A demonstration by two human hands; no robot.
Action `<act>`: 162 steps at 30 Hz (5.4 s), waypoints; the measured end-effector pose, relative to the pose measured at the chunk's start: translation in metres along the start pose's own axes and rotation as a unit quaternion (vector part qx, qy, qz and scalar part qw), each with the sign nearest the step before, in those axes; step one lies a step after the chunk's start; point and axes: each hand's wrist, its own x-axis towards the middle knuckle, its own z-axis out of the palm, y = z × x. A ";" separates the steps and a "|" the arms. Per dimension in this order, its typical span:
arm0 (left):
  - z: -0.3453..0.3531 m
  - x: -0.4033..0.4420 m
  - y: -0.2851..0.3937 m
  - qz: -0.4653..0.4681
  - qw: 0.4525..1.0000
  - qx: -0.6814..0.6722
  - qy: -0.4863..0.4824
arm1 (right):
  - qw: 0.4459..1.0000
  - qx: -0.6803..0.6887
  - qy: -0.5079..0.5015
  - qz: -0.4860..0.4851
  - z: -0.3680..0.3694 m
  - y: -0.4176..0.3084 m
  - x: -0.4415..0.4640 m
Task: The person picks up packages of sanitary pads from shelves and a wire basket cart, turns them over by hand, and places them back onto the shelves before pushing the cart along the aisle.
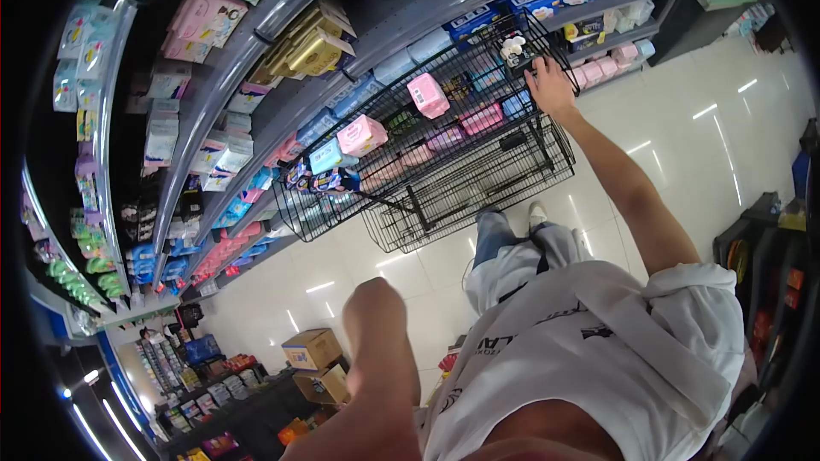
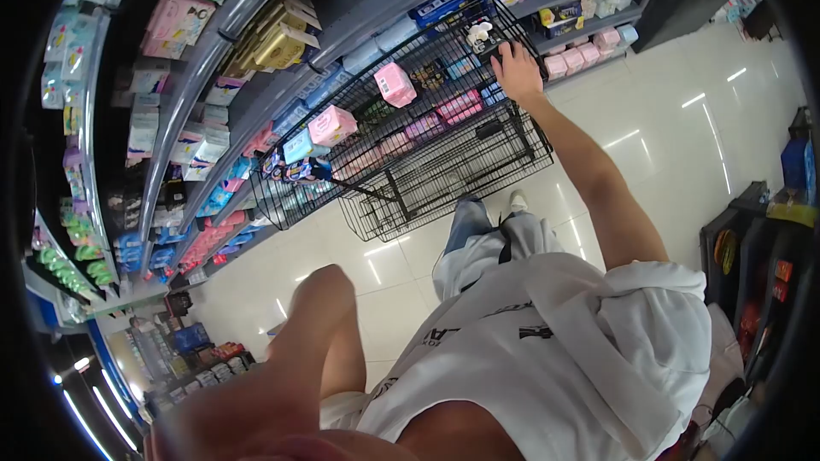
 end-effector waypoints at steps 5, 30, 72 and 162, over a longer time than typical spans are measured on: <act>-0.033 -0.109 -0.034 -0.379 0.907 0.185 -0.004 | 1.000 0.021 0.003 0.017 -0.009 -0.006 0.004; -0.414 -0.124 0.359 -0.603 0.153 0.738 -0.262 | 0.996 -0.012 -0.059 0.068 -0.019 -0.018 0.008; -0.386 -0.187 0.330 -0.610 -0.049 0.707 -0.355 | 0.994 -0.061 -0.082 0.033 0.005 -0.016 0.003; -0.387 -0.191 0.326 -0.609 -0.085 0.672 -0.413 | 0.991 -0.069 -0.076 0.090 -0.004 -0.018 0.005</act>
